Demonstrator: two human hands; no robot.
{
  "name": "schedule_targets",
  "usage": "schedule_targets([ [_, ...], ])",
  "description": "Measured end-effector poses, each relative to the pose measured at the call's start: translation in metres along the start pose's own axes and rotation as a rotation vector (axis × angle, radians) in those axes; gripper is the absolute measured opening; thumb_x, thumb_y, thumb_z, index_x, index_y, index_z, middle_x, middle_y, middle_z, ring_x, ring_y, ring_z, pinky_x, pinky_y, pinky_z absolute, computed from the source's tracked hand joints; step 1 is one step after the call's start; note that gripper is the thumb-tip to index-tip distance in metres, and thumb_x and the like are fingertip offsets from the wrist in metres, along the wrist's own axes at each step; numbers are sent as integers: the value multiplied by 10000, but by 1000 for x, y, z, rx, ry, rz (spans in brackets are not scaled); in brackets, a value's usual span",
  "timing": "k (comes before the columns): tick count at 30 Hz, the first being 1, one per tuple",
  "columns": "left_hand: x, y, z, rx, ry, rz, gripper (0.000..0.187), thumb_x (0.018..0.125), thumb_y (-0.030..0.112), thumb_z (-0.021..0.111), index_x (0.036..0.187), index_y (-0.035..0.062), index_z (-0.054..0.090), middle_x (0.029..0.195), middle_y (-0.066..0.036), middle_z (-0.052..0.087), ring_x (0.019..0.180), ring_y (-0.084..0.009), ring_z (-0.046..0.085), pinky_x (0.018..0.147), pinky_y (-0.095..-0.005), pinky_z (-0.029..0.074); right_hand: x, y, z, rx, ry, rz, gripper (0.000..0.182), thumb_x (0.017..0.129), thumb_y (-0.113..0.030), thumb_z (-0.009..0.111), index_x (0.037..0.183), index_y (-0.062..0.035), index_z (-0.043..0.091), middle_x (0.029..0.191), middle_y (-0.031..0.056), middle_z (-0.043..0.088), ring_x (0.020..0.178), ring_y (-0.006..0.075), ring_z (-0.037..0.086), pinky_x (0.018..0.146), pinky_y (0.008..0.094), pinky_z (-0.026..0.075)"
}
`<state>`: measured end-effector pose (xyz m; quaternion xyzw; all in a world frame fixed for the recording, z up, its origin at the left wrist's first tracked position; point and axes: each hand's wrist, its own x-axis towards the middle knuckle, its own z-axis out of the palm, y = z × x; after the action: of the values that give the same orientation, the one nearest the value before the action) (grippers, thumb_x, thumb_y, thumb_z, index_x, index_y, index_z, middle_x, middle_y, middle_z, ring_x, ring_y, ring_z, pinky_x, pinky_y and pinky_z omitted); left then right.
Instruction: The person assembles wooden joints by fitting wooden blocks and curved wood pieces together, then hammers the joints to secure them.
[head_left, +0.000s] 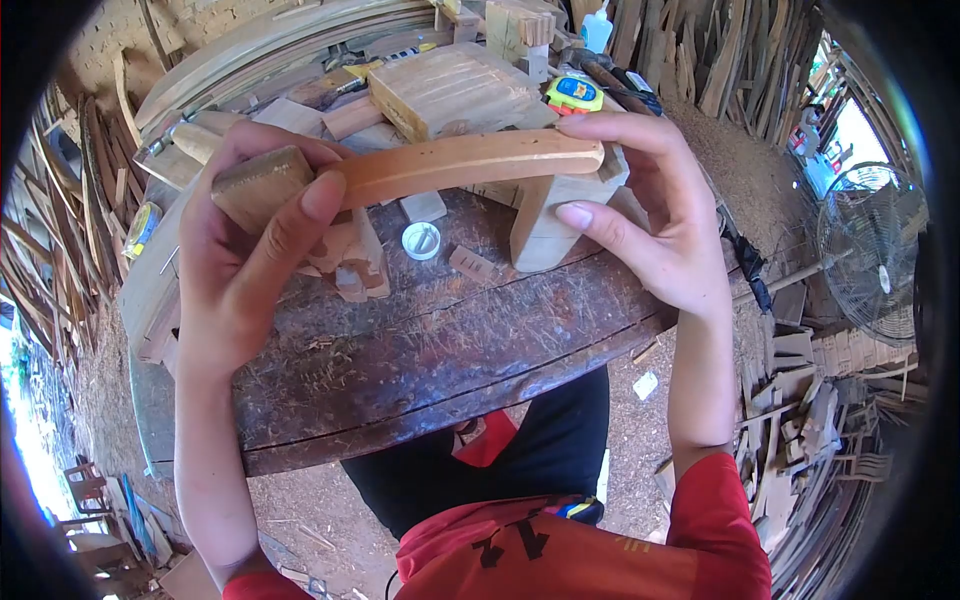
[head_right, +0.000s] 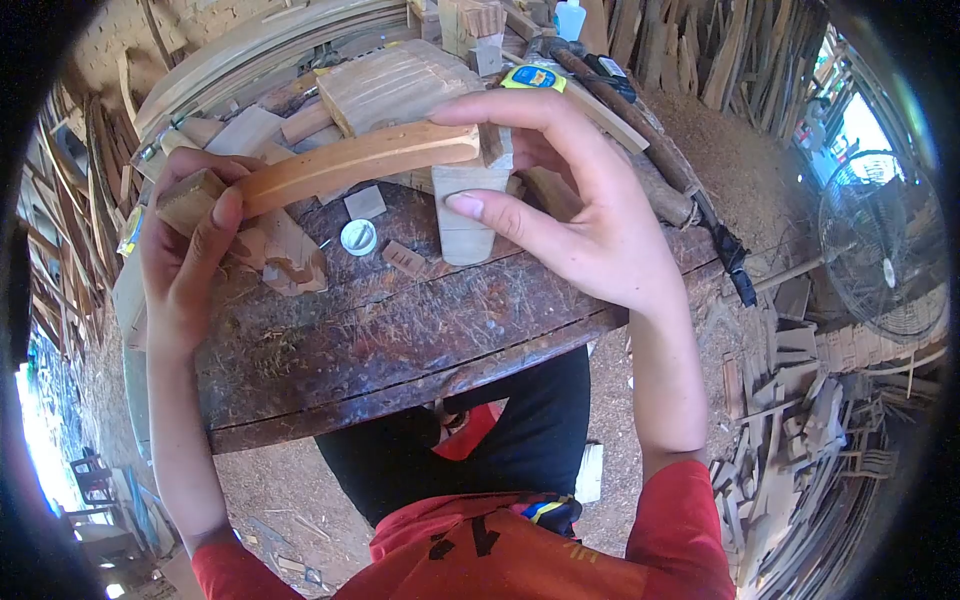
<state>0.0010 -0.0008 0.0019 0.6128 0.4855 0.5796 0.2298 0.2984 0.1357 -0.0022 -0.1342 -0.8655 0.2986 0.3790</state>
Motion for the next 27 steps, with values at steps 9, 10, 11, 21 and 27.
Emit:
schedule_targets([
  [9,-1,-1,1,-32,5,-1,245,1030,183,736,1184,20,637,975,-8,695,835,-43,624,721,-200,471,3,-3,-6,-21,-53,10,591,873,-9,832,1398,-8,561,1411,140,629,1351,249,594,1171,412,435],
  [10,-1,0,0,-25,-2,5,248,1029,183,737,1184,18,636,973,-8,694,839,-44,626,724,-201,473,3,-1,-6,-28,-52,-14,584,872,-8,833,1391,-7,563,1406,141,634,1353,249,593,1171,411,435],
  [11,0,0,-1,-19,-9,9,251,1027,183,739,1185,17,636,971,-8,694,843,-45,628,726,-202,475,2,1,-5,-34,-51,-37,577,872,-8,833,1383,-6,565,1401,143,640,1354,248,593,1171,411,434],
  [21,-2,0,-3,23,-83,21,344,978,231,787,1191,12,630,1179,-64,669,1002,-112,600,907,-257,466,0,6,0,55,-13,-55,565,875,14,820,1381,-11,571,1393,144,647,1326,237,605,1159,401,430],
  [27,-1,-7,4,-18,30,82,325,955,162,835,1153,3,633,1054,-57,727,901,-77,663,793,-233,531,-2,4,2,63,9,-31,567,877,16,817,1390,-8,578,1394,145,644,1315,233,608,1150,395,435],
])
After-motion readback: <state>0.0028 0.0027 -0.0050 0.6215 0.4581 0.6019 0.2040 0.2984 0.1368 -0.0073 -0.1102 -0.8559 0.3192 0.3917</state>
